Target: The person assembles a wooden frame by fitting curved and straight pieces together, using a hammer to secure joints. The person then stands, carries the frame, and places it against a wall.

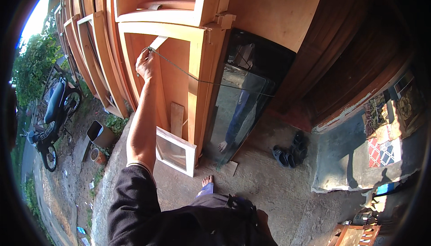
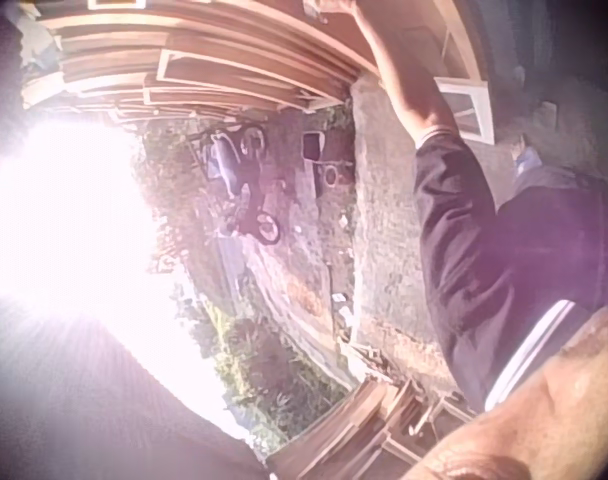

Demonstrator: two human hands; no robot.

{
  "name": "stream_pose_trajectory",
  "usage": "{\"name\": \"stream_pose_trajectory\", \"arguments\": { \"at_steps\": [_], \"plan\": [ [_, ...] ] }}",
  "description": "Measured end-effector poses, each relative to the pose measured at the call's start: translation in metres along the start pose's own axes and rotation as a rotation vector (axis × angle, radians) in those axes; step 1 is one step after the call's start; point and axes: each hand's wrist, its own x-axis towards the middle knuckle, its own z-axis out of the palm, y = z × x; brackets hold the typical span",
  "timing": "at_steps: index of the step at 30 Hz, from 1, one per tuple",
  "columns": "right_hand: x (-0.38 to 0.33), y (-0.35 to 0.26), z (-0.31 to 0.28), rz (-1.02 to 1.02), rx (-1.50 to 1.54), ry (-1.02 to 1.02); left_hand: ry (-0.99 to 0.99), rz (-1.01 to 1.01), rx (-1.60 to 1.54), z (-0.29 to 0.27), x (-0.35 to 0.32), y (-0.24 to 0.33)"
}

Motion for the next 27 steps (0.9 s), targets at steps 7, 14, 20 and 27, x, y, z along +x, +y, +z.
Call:
{"name": "stream_pose_trajectory", "arguments": {
  "at_steps": [7, 14, 20, 27],
  "plan": [
    [0.060, -0.009, -0.020, -0.018, 0.702, 0.112, -0.066, 0.073, -0.158, -0.006, -0.011, -0.001],
    [0.095, -0.030, -0.063, 0.015, 0.707, 0.007, -0.559, -0.066, -0.238, -0.029, -0.029, 0.000],
    [0.106, -0.065, -0.088, 0.142, 1.019, 0.002, -0.055, 0.191, -0.055, -0.008, -0.037, 0.012],
    [0.124, -0.029, -0.046, -0.065, 0.698, 0.150, -0.110, 0.000, -0.250, -0.003, -0.021, -0.001]
  ]
}}
